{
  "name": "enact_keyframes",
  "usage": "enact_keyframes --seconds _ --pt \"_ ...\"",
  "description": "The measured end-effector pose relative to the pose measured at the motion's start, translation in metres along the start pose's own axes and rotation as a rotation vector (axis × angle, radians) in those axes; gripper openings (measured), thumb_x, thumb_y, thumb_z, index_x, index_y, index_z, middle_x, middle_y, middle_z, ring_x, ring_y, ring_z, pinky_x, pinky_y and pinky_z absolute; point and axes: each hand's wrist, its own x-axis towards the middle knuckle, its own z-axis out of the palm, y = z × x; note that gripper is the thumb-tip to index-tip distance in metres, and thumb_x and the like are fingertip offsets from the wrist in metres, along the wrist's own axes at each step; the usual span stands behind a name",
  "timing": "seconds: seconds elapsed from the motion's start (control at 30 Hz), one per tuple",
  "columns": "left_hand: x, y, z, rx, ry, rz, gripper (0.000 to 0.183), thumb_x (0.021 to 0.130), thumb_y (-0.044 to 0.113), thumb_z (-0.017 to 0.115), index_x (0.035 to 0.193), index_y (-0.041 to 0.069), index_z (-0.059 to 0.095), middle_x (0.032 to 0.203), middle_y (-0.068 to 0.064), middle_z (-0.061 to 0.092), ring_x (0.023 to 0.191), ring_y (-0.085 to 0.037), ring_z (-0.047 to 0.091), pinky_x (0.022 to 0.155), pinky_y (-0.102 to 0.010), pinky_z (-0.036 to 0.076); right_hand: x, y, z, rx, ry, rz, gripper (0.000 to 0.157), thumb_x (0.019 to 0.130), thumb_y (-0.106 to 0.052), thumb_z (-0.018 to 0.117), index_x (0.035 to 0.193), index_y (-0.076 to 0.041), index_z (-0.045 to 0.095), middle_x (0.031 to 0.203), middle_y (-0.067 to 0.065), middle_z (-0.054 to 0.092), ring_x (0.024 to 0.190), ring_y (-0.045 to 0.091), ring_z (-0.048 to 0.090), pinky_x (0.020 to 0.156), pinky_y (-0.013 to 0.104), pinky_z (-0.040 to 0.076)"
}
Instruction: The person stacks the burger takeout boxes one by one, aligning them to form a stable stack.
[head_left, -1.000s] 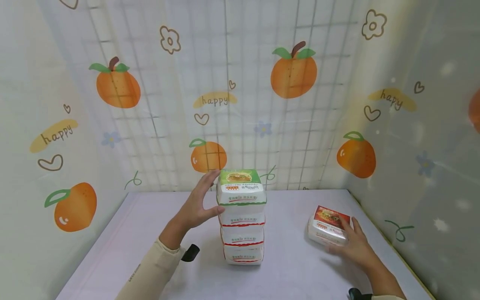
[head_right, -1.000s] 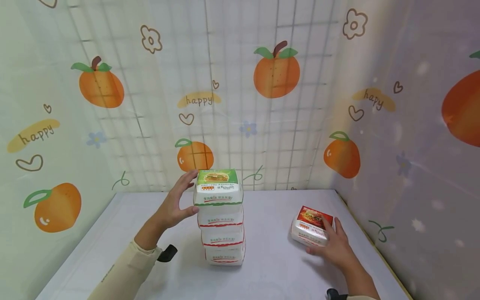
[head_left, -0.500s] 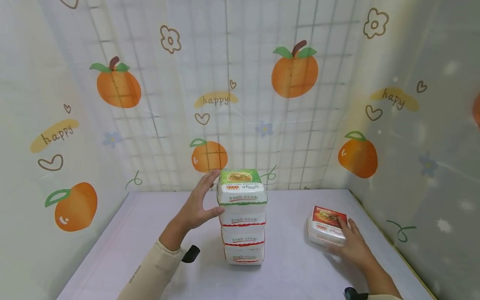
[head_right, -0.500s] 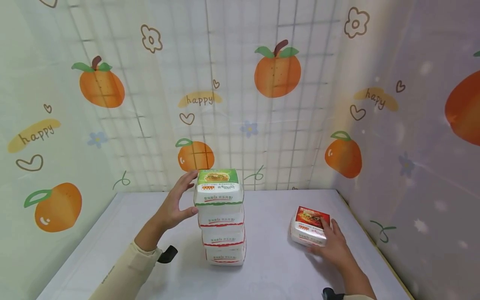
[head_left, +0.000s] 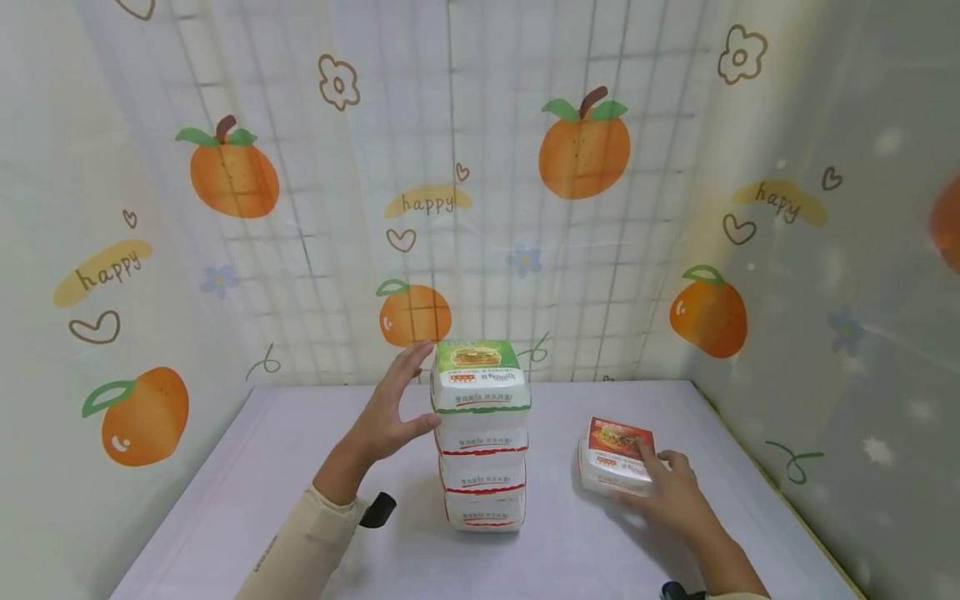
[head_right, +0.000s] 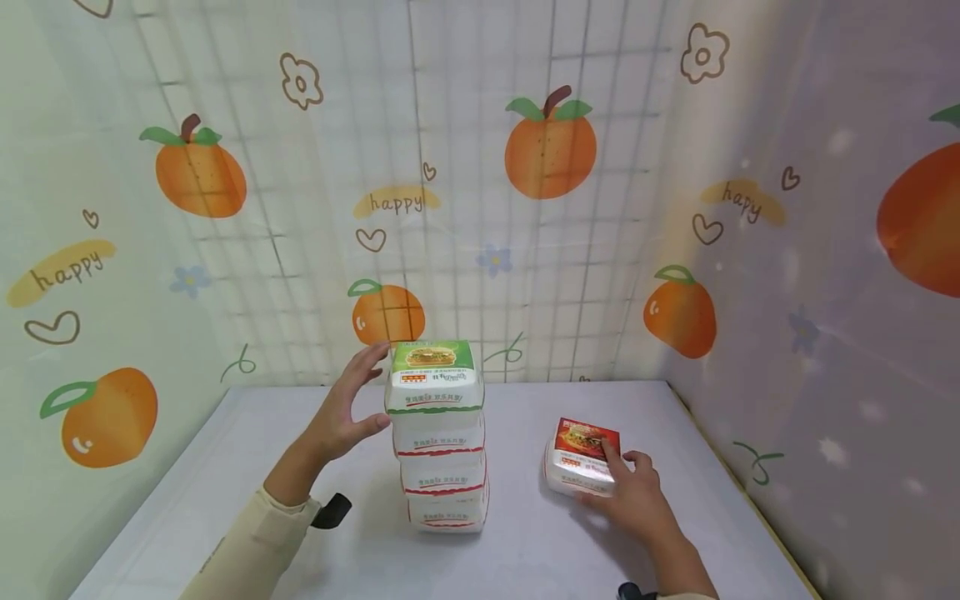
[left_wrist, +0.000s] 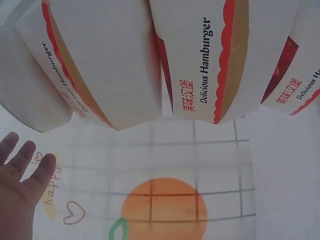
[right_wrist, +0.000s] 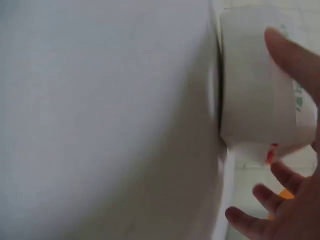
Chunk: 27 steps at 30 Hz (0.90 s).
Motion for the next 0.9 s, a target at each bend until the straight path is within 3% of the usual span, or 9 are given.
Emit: enact_keyframes --seconds 0.2,0.37,0.5,0.7,0.9 --pt "-0.002 0.002 -0.003 0.003 0.004 -0.001 0.09 0.084 0.066 0.059 0.155 0.02 0.026 0.158 0.003 0.023 0.143 -0.02 0.019 0.107 -0.052 0.032 0.0 -0.016 -0.003 -0.031 -0.057 -0.015 0.122 0.064 -0.062 0.081 0.156 -0.01 0.021 0.127 0.028 0.037 0.114 0.045 0.039 0.087 0.063 0.042" --pt "-0.003 0.004 -0.005 0.018 0.006 -0.004 0.092 0.084 0.065 0.059 0.154 0.014 0.027 0.158 0.003 0.022 0.143 -0.02 0.02 0.107 -0.052 0.033 -0.002 -0.021 -0.004 -0.038 -0.063 -0.035 0.117 0.064 -0.054 0.085 0.154 -0.008 0.025 0.127 0.029 0.041 0.115 0.047 0.042 0.089 0.065 0.041" --pt "-0.004 0.004 -0.007 0.018 0.008 -0.004 0.091 0.084 0.065 0.059 0.154 0.017 0.027 0.158 0.003 0.023 0.143 -0.021 0.021 0.108 -0.051 0.032 -0.003 -0.024 0.001 -0.022 -0.012 -0.04 0.114 0.067 -0.059 0.081 0.154 -0.009 0.027 0.128 0.029 0.035 0.115 0.047 0.039 0.087 0.065 0.041" --pt "-0.004 0.002 -0.01 0.02 0.014 -0.001 0.089 0.084 0.067 0.057 0.155 0.025 0.026 0.157 0.003 0.023 0.142 -0.021 0.022 0.108 -0.051 0.032 0.003 -0.031 0.011 -0.001 0.011 -0.01 0.121 0.07 -0.069 0.073 0.157 -0.012 0.012 0.137 0.033 0.017 0.122 0.057 0.029 0.087 0.072 0.038" --pt "-0.003 0.002 -0.012 0.02 0.005 0.002 0.09 0.084 0.067 0.057 0.155 0.02 0.026 0.157 0.0 0.024 0.142 -0.021 0.023 0.107 -0.051 0.033 0.02 -0.031 0.018 -0.025 0.019 -0.014 0.128 0.065 -0.068 0.077 0.156 -0.01 0.008 0.15 0.036 -0.004 0.127 0.064 0.018 0.089 0.076 0.031"
